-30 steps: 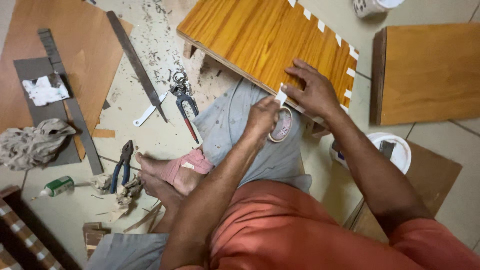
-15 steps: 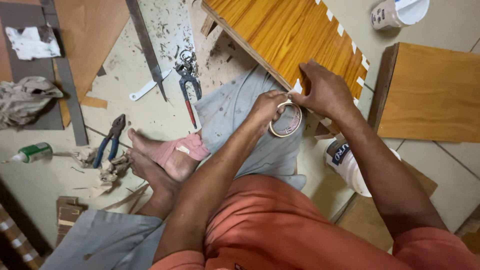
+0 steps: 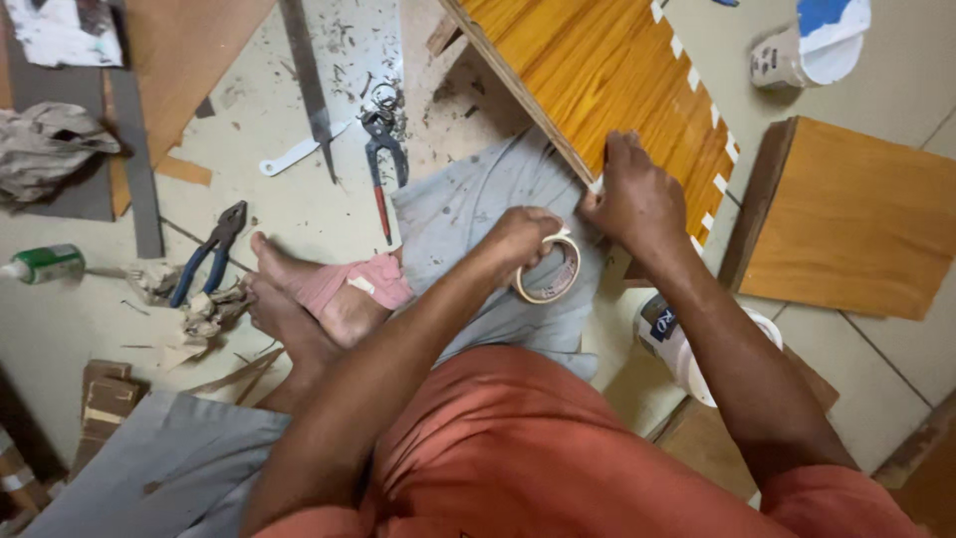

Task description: The person sits on the floor and applies white masking tape to the edges of a rectangular wooden board. They tear off pieces of tape and press them along the perimeter, occasionally using a metal ruler to smooth the tape. The person works on multiple sides of the board, ensuring the edges are fully covered.

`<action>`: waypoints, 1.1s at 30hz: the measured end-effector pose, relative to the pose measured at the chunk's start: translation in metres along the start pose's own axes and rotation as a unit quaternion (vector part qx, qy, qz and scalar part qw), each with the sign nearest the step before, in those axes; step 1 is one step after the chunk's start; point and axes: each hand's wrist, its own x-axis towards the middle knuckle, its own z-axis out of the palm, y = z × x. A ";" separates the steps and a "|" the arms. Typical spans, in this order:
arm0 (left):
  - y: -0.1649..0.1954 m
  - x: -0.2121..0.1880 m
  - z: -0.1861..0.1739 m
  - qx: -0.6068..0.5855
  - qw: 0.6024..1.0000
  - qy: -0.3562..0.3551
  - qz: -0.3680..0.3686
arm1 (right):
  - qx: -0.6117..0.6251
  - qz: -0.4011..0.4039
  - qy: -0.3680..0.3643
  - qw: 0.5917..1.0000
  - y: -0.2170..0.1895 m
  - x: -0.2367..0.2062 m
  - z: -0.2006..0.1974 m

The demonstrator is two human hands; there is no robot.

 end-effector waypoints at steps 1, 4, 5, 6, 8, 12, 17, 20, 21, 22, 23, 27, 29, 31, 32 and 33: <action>0.002 -0.012 -0.002 -0.036 0.999 -0.004 0.011 | -0.006 -0.001 0.018 1.000 -0.001 0.000 0.006; 0.017 -0.044 -0.008 -0.081 0.993 0.007 0.086 | -0.004 0.007 0.042 0.999 -0.003 -0.002 0.015; 0.025 -0.051 -0.008 -0.086 0.989 0.010 0.119 | 0.008 0.018 0.032 0.999 -0.002 -0.003 0.015; 0.032 -0.058 -0.006 -0.057 0.989 0.029 0.131 | 0.020 0.029 0.020 0.999 -0.001 -0.004 0.014; 0.046 -0.067 -0.002 0.001 0.985 0.065 0.162 | 0.130 0.016 0.011 0.991 0.007 -0.007 0.009; 0.059 -0.080 0.005 0.306 0.896 0.138 0.289 | 0.405 0.022 0.021 0.914 0.019 -0.003 0.012; 0.065 -0.072 0.023 0.405 0.804 0.148 0.411 | 0.464 -0.046 0.030 0.884 0.024 0.011 0.032; 0.070 -0.070 0.024 0.428 0.787 0.156 0.416 | 0.519 -0.051 0.030 0.853 0.021 0.015 0.035; 0.073 -0.071 0.023 0.437 0.801 0.145 0.383 | 0.540 -0.048 0.028 0.840 0.020 0.016 0.035; 0.075 -0.072 0.022 0.446 0.813 0.133 0.349 | 0.505 -0.055 0.030 0.861 0.018 0.016 0.033; 0.077 -0.073 0.020 0.454 0.825 0.120 0.314 | 0.469 -0.061 0.031 0.880 0.017 0.016 0.032; 0.088 -0.068 0.014 0.402 0.888 0.154 0.163 | 0.547 -0.008 0.026 0.837 0.012 0.021 0.025; 0.093 -0.059 0.010 0.358 0.908 0.164 0.145 | 0.554 0.019 0.032 0.832 0.010 0.029 0.026; 0.096 -0.046 0.007 0.327 0.882 0.196 0.277 | 0.540 0.032 0.046 0.840 0.009 0.038 0.027; 0.096 -0.041 0.005 0.310 0.862 0.211 0.341 | 0.522 0.033 0.057 0.851 0.009 0.044 0.028; 0.097 -0.036 0.003 0.298 0.892 0.194 0.279 | 0.505 0.033 0.067 0.860 0.009 0.048 0.030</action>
